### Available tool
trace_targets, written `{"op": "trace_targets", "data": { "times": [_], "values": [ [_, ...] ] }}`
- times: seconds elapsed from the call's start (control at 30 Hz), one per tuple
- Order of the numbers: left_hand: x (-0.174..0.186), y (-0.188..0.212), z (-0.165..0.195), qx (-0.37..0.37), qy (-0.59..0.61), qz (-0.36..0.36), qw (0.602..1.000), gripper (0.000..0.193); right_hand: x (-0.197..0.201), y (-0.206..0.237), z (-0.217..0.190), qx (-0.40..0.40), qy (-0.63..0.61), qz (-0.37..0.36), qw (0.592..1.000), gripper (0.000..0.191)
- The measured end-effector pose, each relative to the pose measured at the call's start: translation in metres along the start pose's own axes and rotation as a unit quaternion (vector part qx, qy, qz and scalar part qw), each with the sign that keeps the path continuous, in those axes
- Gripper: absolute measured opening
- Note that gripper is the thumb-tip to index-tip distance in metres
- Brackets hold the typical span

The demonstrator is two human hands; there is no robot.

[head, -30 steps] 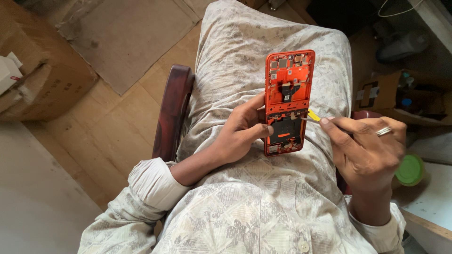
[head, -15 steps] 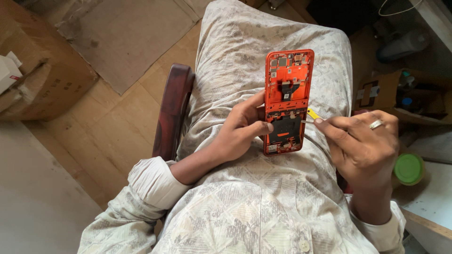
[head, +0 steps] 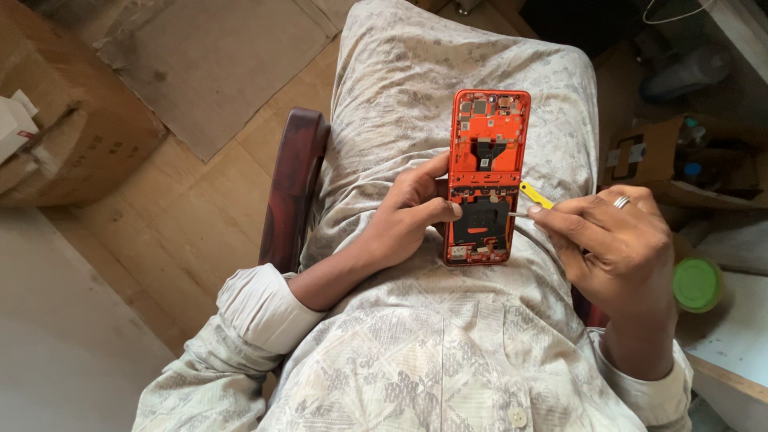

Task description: The person holds a disassembled red smartphone on their lap and uses a metal spudger to pry and lift internal components, including a black shielding plate and ribbon cables. The person repeatedly adjusts the phone and tools while working on the internal assembly.

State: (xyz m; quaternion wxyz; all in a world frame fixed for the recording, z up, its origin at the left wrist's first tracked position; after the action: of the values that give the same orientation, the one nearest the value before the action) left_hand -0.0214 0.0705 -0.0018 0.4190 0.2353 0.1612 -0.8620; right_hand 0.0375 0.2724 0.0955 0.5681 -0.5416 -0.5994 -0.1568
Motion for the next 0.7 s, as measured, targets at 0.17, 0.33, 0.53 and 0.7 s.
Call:
{"op": "trace_targets", "data": {
  "times": [0.17, 0.33, 0.53, 0.7],
  "values": [
    [0.001, 0.000, -0.003, -0.006, -0.003, -0.004, 1.000, 0.061, 0.002, -0.005, -0.006, 0.000, 0.002, -0.009, 1.000, 0.013],
    [0.001, 0.000, -0.004, -0.010, 0.000, -0.007, 1.000, 0.060, 0.003, -0.007, -0.012, 0.008, 0.024, -0.013, 1.000, 0.013],
    [-0.001, 0.000, -0.006, -0.011, 0.011, -0.019, 1.000, 0.063, -0.003, -0.011, 0.000, -0.012, -0.079, -0.064, 0.995, 0.015],
    [0.000, 0.000, -0.005, -0.003, 0.005, -0.008, 1.000, 0.063, -0.005, -0.010, 0.006, -0.080, -0.141, -0.067, 0.985, 0.016]
  ]
}}
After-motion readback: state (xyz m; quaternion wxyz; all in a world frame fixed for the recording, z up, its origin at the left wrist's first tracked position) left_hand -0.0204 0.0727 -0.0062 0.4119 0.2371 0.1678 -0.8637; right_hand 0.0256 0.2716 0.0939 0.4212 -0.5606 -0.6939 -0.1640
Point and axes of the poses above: each hand's wrist, its own y-axis away from the middle knuckle, its own x-axis out of the back of the hand, z = x × y, the point moved 5 cm from there along -y, towards the middle knuckle, and after that the axes turned 3 degrees about -y, right-handed, at the moved point
